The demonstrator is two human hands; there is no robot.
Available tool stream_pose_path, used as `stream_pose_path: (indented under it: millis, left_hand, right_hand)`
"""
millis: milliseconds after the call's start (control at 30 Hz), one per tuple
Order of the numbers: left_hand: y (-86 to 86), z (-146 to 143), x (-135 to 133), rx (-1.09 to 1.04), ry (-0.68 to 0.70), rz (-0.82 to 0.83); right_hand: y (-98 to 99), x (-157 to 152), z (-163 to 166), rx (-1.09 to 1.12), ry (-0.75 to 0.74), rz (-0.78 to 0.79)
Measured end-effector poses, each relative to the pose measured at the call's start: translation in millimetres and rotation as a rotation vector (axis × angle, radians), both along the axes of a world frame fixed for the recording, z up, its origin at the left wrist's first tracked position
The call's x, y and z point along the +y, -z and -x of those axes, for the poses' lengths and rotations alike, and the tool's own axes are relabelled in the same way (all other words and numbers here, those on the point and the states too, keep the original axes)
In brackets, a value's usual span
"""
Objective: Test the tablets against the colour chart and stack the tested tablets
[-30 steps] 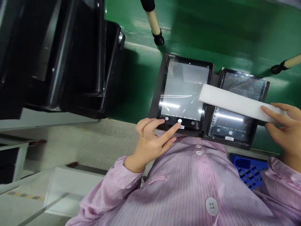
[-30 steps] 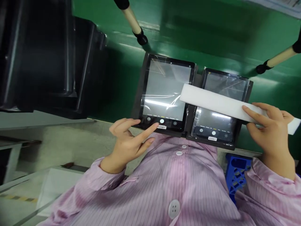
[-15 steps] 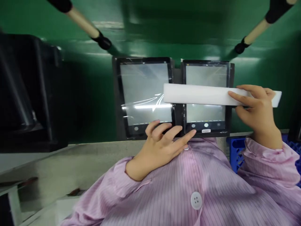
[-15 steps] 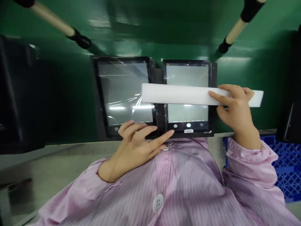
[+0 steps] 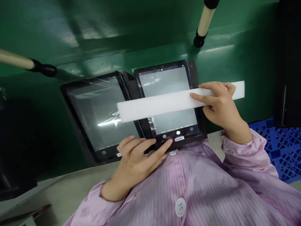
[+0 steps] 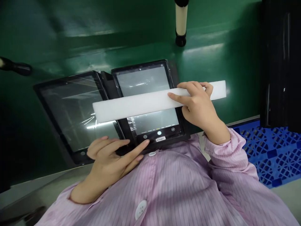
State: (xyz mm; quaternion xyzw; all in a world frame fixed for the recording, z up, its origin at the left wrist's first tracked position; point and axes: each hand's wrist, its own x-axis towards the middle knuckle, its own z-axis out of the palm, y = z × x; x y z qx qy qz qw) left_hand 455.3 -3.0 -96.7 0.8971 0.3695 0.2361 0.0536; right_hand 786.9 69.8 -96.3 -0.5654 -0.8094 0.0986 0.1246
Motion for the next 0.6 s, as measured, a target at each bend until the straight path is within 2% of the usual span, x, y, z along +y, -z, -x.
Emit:
stream_pose_path:
  millis: [333,600]
  left_hand:
    - [7.2,14.1,-6.8,-0.026,-0.057,0.037]
    - [11.9,20.8,-15.6,-0.072,-0.122,-0.023]
  right_hand:
    - [2.7,-4.2,3.9,0.035,0.018,-0.1]
    - [2.7,-2.3,-7.9,0.045,0.009,-0.176]
